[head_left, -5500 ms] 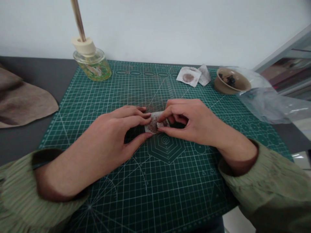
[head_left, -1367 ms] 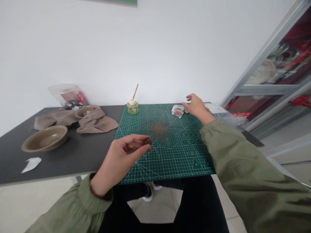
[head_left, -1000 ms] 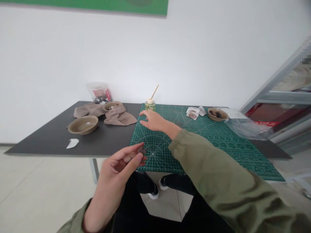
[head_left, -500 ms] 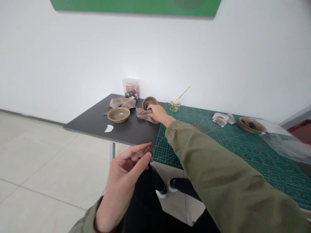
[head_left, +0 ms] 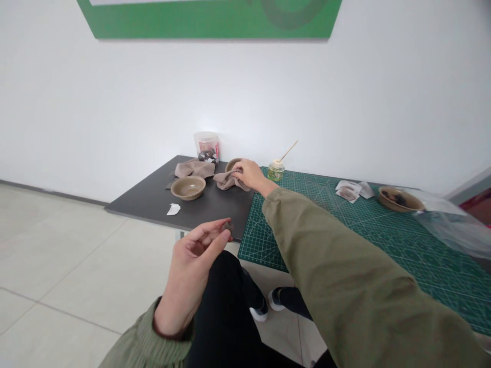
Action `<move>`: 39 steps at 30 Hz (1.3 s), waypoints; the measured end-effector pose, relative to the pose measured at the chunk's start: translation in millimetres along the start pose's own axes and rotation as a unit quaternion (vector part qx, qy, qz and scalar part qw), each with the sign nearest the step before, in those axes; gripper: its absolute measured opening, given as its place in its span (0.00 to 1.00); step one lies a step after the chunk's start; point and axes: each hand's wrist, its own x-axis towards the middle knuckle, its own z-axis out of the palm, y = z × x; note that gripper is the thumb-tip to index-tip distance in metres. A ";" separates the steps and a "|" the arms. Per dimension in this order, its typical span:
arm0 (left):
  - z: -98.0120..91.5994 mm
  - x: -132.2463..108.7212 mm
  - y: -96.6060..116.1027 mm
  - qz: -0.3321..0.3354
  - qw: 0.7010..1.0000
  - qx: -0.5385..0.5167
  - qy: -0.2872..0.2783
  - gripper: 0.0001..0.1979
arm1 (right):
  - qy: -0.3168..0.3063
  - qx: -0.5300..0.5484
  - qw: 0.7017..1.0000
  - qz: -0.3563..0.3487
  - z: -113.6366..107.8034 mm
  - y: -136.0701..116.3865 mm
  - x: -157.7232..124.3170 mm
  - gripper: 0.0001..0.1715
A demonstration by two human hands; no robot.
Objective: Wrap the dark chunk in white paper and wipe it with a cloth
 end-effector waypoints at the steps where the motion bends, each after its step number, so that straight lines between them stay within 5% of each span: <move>1: -2.5 3.9 -4.6 0.005 1.000 0.008 -0.003 0.21 | 0.015 0.015 1.000 -0.006 -3.5 -0.2 4.1 0.24; 4: -11.6 21.6 -23.7 0.024 0.999 0.039 -0.023 0.20 | 0.071 0.063 0.995 -0.015 -22.1 -1.6 16.4 0.24; 8: -24.4 54.1 -52.3 0.063 0.994 0.078 -0.040 0.22 | 0.124 0.130 0.983 -0.025 -67.0 -3.6 18.1 0.10; 13: -29.7 86.5 -63.6 0.162 0.978 0.119 -0.047 0.22 | 0.003 0.203 0.976 -0.078 -104.1 -10.5 -31.3 0.07; 19: -23.6 96.4 -60.8 0.196 0.941 0.194 -0.197 0.21 | -0.182 0.179 0.959 -0.121 -59.3 -20.8 -98.2 0.06; 30: -33.8 76.7 -72.5 0.143 0.928 0.259 -0.226 0.21 | -0.073 -0.034 0.995 -0.052 -5.6 21.7 -66.0 0.24; 35: -39.3 71.0 -65.0 0.144 0.928 0.240 -0.247 0.18 | -0.088 -0.098 0.989 -0.069 15.5 23.8 -51.1 0.24; 39: -36.2 66.4 -58.7 0.152 0.936 0.216 -0.233 0.07 | -0.104 -0.104 0.985 -0.085 22.1 30.4 -43.3 0.24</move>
